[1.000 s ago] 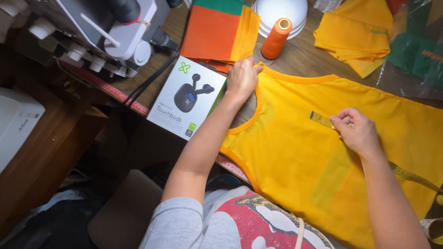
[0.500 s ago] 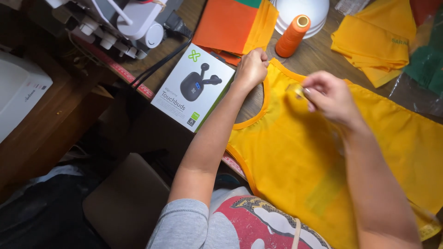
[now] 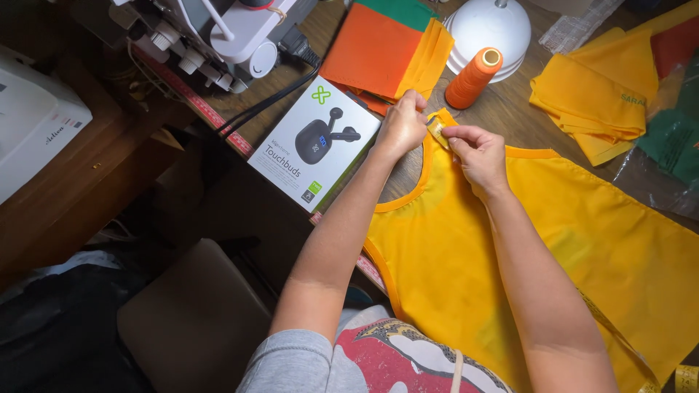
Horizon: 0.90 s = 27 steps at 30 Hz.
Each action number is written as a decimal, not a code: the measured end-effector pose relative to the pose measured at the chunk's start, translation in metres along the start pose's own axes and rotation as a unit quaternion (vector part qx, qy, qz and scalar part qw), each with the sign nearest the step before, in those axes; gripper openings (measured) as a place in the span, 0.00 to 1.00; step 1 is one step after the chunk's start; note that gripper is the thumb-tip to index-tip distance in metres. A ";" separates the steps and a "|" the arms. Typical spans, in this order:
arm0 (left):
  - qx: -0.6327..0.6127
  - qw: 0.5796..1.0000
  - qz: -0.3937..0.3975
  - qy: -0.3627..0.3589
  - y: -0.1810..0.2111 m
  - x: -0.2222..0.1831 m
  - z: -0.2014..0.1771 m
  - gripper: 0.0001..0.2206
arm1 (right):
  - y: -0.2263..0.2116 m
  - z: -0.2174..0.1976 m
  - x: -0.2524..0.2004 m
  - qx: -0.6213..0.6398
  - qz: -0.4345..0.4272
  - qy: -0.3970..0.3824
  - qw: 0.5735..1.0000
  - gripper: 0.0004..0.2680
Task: Measuring a yellow garment with a tape measure and pinning the fabric for alterations
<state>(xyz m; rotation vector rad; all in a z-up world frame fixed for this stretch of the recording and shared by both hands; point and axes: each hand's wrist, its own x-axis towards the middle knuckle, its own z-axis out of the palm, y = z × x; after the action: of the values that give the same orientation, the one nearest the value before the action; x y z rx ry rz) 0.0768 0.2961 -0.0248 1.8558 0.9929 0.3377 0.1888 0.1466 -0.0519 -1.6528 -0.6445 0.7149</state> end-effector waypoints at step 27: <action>0.067 0.997 -0.014 0.031 -0.030 0.033 0.027 0.05 | 0.024 0.002 0.018 -0.061 -0.064 0.030 0.996 0.14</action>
<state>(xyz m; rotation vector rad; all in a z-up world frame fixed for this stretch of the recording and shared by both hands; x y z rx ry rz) 0.0993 0.3098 -0.0693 1.9605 1.1067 0.3197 0.1998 0.1570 -0.0782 -1.7216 -0.7552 0.5401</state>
